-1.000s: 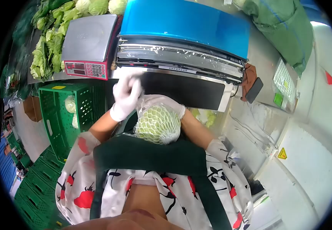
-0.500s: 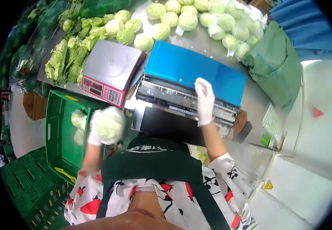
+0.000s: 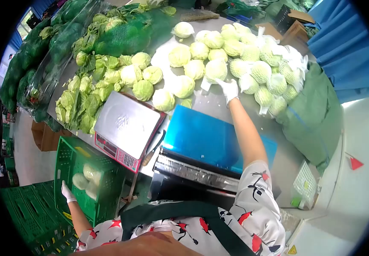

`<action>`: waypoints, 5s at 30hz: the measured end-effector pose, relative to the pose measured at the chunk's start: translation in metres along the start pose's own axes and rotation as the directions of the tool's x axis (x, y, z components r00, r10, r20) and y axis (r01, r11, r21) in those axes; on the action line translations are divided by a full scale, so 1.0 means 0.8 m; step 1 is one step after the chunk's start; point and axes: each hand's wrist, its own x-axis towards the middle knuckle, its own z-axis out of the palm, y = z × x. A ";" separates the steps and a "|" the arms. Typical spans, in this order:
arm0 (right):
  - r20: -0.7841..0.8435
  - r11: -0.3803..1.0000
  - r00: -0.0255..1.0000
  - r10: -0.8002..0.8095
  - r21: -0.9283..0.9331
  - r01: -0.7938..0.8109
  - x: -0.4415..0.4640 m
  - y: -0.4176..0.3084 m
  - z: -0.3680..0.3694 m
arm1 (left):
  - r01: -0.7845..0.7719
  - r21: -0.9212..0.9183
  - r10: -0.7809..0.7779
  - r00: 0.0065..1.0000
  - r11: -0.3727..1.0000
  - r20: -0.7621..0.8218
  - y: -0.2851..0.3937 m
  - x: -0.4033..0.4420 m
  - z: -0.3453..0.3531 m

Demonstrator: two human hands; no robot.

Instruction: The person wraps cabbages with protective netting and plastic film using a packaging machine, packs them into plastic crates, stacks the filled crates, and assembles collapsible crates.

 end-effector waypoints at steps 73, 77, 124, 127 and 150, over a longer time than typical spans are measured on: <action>0.583 0.727 0.753 -0.306 -0.367 0.580 -0.370 -0.012 -0.237 | -0.637 -0.762 0.452 -0.649 0.119 0.613 0.291 -0.651 0.472; 0.508 0.907 0.795 -0.333 -0.059 0.417 -0.352 0.003 -0.208 | -0.505 -0.665 0.348 -0.586 0.550 0.732 0.273 -0.677 0.488; 0.795 0.443 0.601 -0.081 0.569 -0.693 -0.765 0.298 -0.033 | -0.660 -0.656 -0.017 -0.710 0.366 0.704 -0.026 -0.579 0.199; 0.927 0.022 0.352 -0.132 0.357 -0.934 -0.726 0.217 -0.043 | -0.681 -0.683 0.332 -0.601 0.264 0.727 0.044 -0.586 0.220; 0.121 0.929 0.988 -0.092 0.367 0.041 -0.504 -0.013 -0.122 | 0.460 -0.220 -0.111 0.590 0.860 0.800 0.136 -0.230 0.042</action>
